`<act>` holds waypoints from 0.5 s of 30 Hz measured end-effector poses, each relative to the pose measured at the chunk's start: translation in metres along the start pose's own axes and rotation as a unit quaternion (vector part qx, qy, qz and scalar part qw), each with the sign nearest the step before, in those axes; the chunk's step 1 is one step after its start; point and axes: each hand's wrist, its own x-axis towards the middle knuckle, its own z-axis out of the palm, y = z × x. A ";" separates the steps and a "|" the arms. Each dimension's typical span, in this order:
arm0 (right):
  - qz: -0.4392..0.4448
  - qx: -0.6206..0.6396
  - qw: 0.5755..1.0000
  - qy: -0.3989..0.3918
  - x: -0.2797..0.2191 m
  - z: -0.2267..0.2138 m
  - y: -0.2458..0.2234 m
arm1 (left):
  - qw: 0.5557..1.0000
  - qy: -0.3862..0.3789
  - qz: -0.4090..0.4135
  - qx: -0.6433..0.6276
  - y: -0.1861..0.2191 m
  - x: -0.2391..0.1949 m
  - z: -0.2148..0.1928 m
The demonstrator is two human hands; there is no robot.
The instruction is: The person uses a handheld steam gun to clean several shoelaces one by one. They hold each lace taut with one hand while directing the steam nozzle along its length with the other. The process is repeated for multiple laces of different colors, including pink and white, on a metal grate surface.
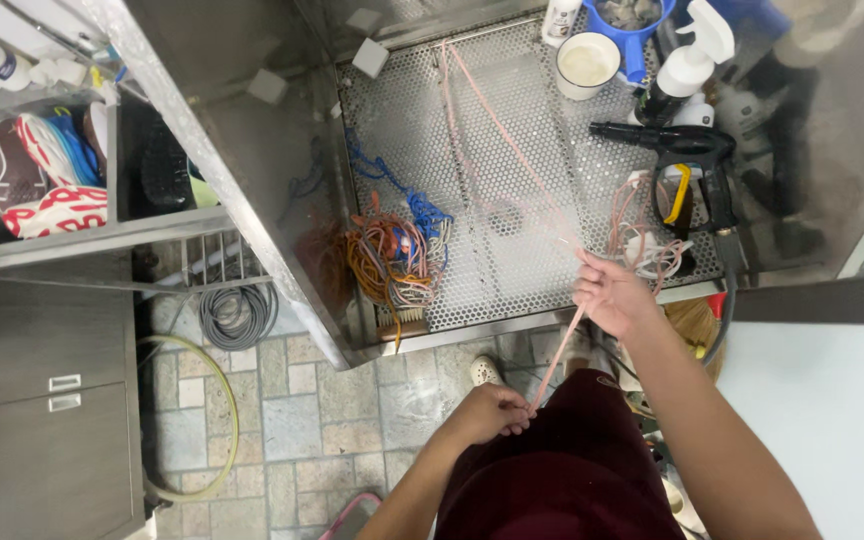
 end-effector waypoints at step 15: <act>0.041 -0.263 0.964 0.012 -0.050 -0.057 -0.003 | 0.997 0.031 -0.020 -0.072 -0.056 0.015 0.104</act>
